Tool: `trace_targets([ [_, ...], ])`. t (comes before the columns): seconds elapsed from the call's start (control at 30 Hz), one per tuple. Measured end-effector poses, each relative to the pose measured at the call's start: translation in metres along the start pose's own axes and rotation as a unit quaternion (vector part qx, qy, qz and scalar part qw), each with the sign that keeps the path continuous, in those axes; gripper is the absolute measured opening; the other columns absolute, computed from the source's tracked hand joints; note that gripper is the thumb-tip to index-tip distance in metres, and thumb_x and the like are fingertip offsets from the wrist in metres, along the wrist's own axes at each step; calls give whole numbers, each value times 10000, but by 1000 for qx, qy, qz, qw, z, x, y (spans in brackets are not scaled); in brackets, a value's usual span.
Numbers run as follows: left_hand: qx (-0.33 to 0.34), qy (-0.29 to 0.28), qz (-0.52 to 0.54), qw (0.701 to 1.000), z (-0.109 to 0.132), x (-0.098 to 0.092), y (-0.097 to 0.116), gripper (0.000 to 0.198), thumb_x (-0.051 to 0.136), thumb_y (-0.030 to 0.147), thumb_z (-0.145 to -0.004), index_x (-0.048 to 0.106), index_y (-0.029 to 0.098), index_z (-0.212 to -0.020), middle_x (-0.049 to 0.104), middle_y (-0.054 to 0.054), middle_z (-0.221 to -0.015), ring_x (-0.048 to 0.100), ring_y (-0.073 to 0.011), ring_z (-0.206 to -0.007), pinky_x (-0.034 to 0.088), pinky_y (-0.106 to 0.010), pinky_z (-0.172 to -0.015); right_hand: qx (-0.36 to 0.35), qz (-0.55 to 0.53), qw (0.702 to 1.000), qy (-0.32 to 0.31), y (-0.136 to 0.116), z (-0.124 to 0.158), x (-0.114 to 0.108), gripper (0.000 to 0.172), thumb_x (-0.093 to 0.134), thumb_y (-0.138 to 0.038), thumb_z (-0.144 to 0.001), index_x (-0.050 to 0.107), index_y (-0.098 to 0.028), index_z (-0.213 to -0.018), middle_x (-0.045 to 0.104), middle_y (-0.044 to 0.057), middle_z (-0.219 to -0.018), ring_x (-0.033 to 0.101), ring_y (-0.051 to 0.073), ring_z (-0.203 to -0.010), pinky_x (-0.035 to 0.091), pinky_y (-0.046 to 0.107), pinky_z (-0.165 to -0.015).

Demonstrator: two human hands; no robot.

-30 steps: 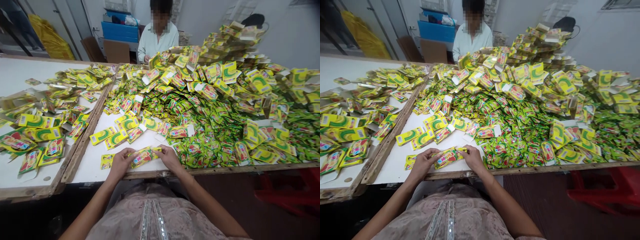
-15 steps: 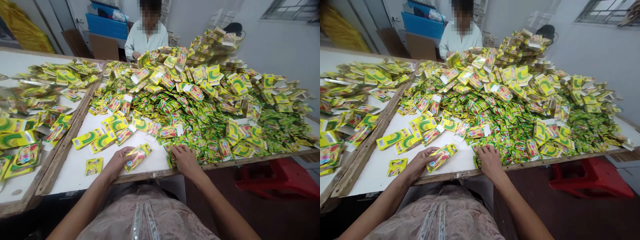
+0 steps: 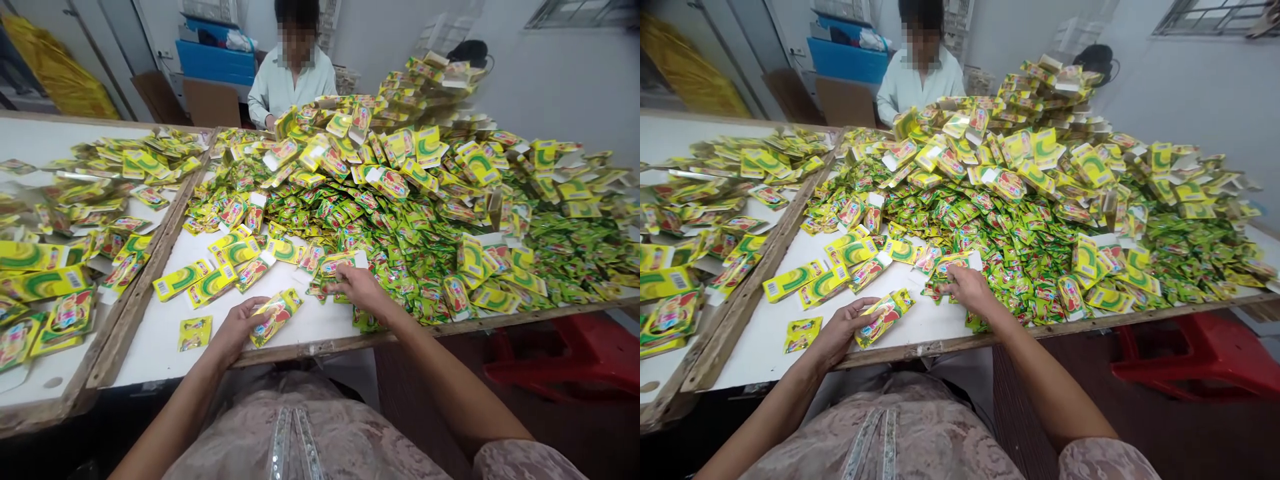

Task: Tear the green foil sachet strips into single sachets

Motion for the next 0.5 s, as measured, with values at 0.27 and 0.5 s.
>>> trace_targets([
  [0.27, 30, 0, -4, 1000, 2, -9, 0, 514, 806, 313, -562, 625, 162, -1019, 729, -45, -883, 678, -193, -743, 512, -281, -698, 78, -450, 888, 54, -25, 2, 49, 317, 671, -454, -643, 566, -180, -764, 546, -24, -609, 519, 115, -550, 442, 253, -552],
  [0.5, 34, -3, 28, 999, 6, -10, 6, 511, 827, 286, -523, 633, 147, -975, 728, -49, -868, 673, -186, -738, 507, -279, -710, 35, -465, 883, 58, -44, 5, 52, 236, 673, -387, -662, 554, -189, -714, 538, -33, -629, 505, 106, -589, 421, 240, -582],
])
Point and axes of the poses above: each hand's wrist, its own z-axis away from the middle knuckle, its own x-axis out of the palm, y = z × x, the point moved 5 cm from there along -z, towards the middle knuckle
